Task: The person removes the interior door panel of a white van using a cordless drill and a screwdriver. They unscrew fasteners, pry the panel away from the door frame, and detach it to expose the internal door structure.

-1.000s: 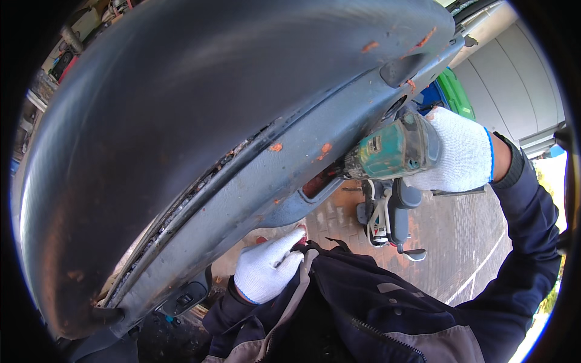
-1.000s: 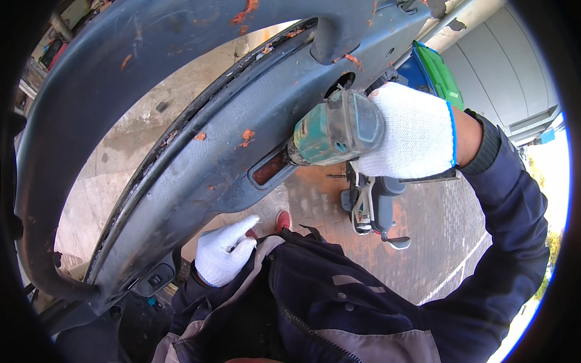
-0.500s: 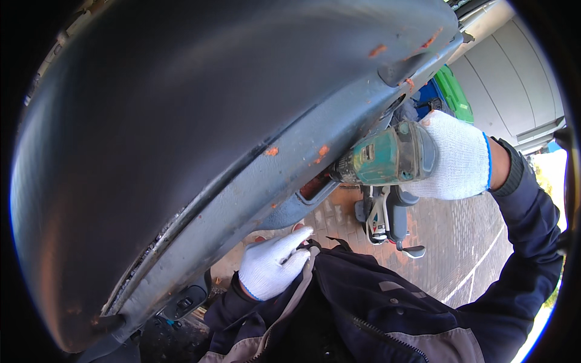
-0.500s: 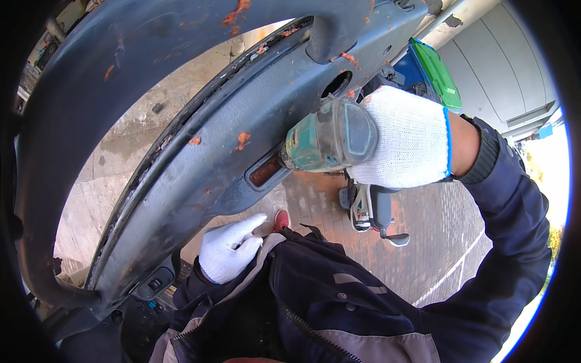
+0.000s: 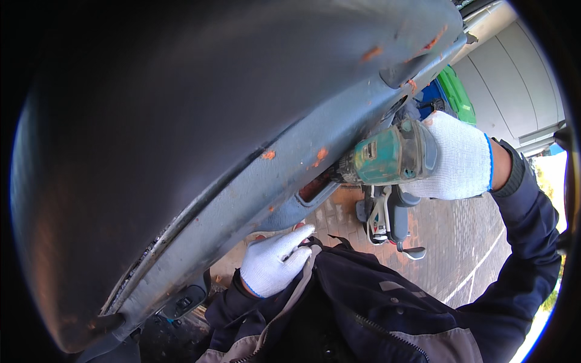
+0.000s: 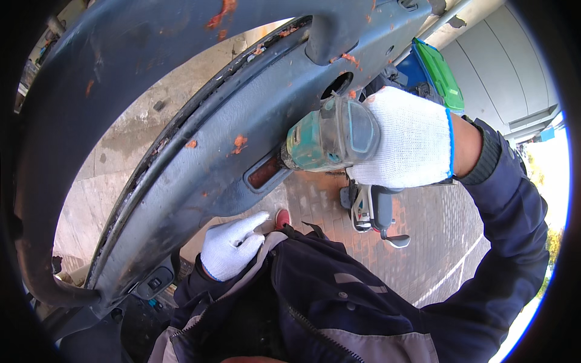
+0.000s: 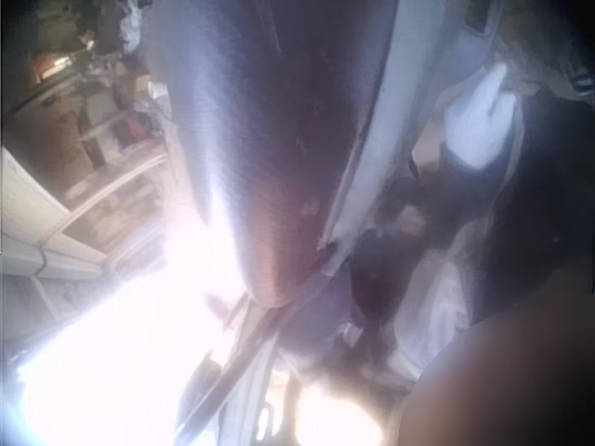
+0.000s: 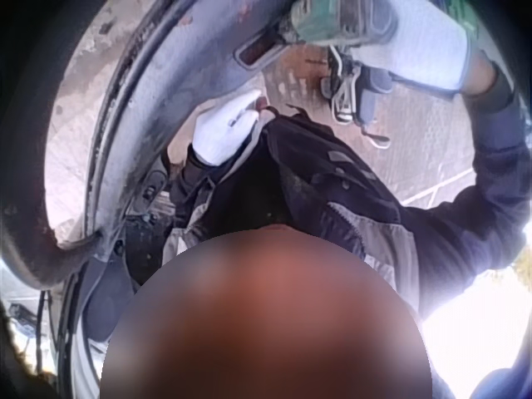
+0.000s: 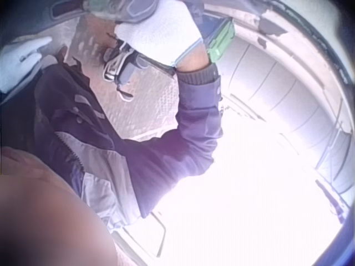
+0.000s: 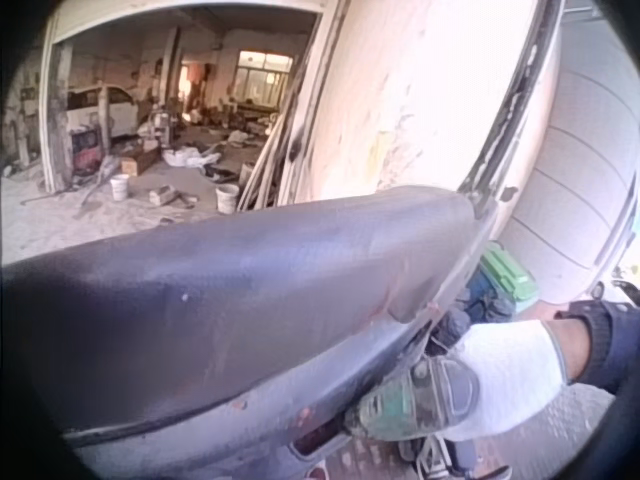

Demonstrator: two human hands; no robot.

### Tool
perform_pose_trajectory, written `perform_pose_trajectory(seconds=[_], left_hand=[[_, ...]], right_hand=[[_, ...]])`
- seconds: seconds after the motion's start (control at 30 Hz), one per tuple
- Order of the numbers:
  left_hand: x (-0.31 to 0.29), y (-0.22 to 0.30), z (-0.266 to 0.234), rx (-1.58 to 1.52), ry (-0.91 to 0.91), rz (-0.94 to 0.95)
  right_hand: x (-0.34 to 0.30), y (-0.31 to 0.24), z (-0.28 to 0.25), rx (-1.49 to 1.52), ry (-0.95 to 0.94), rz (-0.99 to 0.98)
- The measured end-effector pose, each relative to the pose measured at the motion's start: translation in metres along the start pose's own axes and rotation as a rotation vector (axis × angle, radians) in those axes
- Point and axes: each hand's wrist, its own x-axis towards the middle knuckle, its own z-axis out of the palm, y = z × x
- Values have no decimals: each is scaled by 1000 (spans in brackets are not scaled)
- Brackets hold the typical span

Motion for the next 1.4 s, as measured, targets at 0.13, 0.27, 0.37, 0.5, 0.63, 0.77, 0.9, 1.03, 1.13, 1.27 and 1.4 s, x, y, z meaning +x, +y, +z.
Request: perform_pose_trajectory(seconds=[0.13, 0.27, 0.37, 0.5, 0.63, 0.77, 0.9, 1.03, 1.13, 1.27, 1.4], left_hand=[[2, -2, 1, -2, -3, 4], [2, -2, 0, 34, -14, 18], [0, -2, 0, 39, -25, 16], [-3, -3, 2, 25, -31, -21], [-5, -3, 1, 21, -45, -34], [-7, -3, -3, 92, -111, -18], [-7, -4, -2, 116, -102, 18], [-8, -6, 1, 29, -42, 11], [-9, -7, 2, 24, -45, 6], [-12, -7, 2, 6, -34, -21], [-14, -8, 1, 3, -32, -31]], right_hand=[[-2, -9, -1, 274, 72, 242], [9, -3, 2, 79, 236, -96], [13, -1, 1, -143, 258, -305], [2, -11, -3, 124, -69, 321], [6, -12, 0, 94, 79, 99], [15, -6, 0, 72, 121, -87], [7, -7, 0, 309, 108, 107], [3, -4, 1, 107, 113, -22], [5, -5, 0, -39, 95, -87], [6, -14, -2, 397, 99, 190], [11, -4, 2, -37, 94, -150]])
